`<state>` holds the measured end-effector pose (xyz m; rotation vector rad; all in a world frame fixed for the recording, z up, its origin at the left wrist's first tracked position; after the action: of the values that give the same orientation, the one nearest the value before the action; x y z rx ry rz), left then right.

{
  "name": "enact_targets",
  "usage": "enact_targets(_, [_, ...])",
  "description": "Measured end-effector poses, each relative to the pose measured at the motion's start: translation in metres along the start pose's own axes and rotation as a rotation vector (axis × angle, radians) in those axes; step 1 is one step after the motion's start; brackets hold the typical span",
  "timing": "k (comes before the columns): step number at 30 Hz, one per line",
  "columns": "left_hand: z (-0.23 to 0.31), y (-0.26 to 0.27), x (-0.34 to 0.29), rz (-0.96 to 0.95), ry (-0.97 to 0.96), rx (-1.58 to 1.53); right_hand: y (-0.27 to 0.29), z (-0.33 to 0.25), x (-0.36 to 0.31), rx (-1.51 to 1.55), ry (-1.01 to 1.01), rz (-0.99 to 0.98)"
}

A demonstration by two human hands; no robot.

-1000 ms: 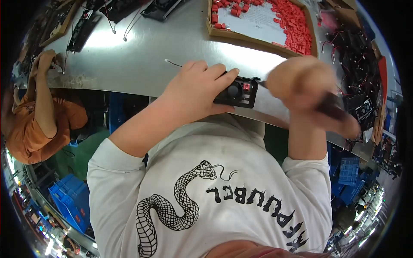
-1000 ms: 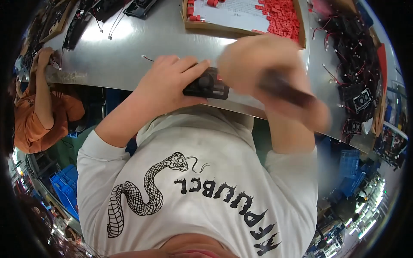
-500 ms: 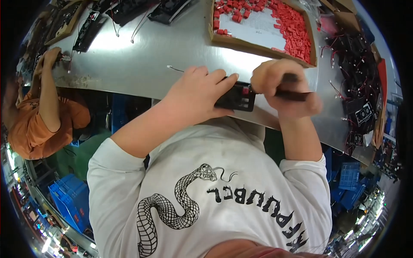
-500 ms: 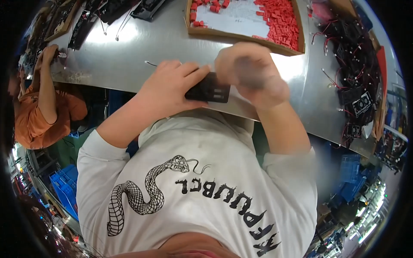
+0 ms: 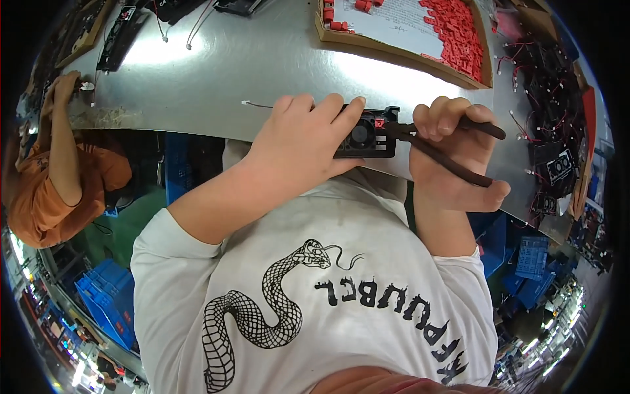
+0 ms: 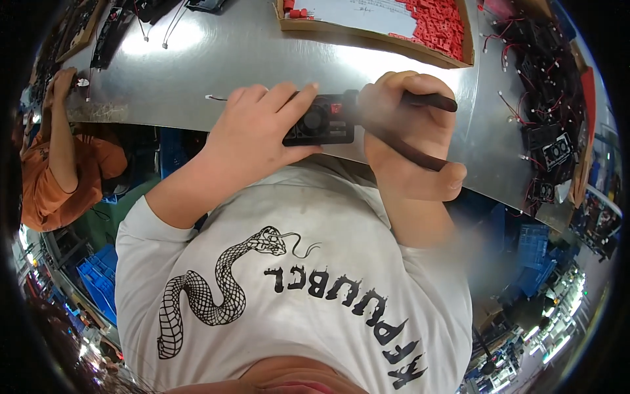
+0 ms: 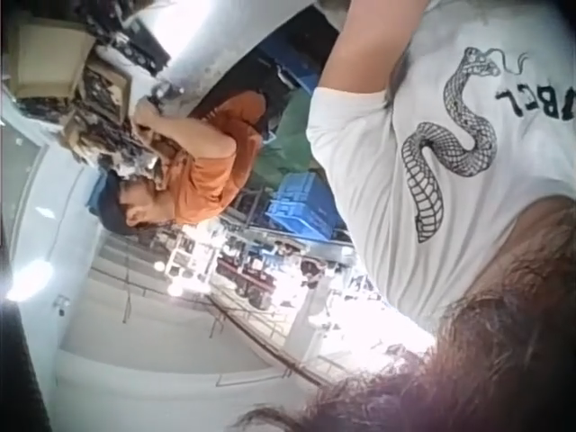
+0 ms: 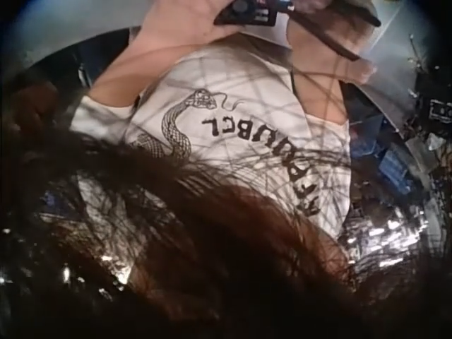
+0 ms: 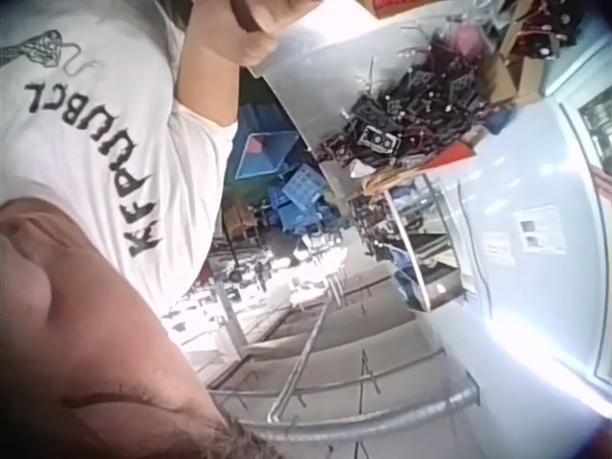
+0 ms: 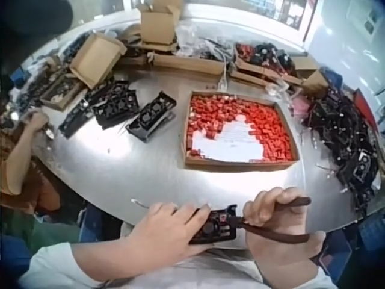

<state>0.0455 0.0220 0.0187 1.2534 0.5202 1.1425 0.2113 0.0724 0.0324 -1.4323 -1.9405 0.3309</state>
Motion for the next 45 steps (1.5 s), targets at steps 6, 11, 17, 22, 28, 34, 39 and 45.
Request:
enact_targets(6, [0.002, 0.0, 0.0, 0.001, -0.002, -0.02, -0.01, 0.002, 0.002, 0.062, 0.012, -0.179])
enact_targets(11, [0.001, -0.002, 0.008, -0.037, -0.284, -0.205, -0.066, 0.017, 0.024, 0.115, -0.235, -0.813])
enact_targets(17, [-0.005, -0.005, 0.015, -0.147, -0.264, -0.147, -0.058, 0.044, 0.02, 0.035, -0.634, -0.653])
enact_targets(22, [0.002, -0.007, 0.0, -0.089, -0.08, -0.196, -0.03, -0.016, 0.004, 0.132, -0.034, -0.238])
enact_targets(28, [0.0, -0.007, 0.0, -0.059, -0.026, -0.161, -0.026, 0.0, 0.0, -0.017, -0.002, -0.283])
enact_targets(34, [0.004, -0.008, 0.0, -0.105, -0.015, -0.149, -0.023, 0.003, -0.001, -0.038, 0.005, -0.304])
enact_targets(39, [0.005, -0.014, 0.005, -0.103, -0.183, -0.132, -0.044, 0.018, 0.017, 0.072, -0.203, -0.423])
enact_targets(45, [0.013, -0.016, 0.01, -0.184, -0.292, -0.202, -0.072, 0.03, 0.006, 0.357, -0.578, -0.897])
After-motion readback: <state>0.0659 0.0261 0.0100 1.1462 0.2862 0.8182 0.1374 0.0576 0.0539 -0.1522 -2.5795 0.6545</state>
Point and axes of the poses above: each hand's wrist, its own x-axis towards the middle knuckle, its own y-axis out of the back of the hand, z = x × y, the point moved 9 cm from there along x, towards the middle knuckle, and after that the axes turned 3 degrees about z, right-handed, at the moved point
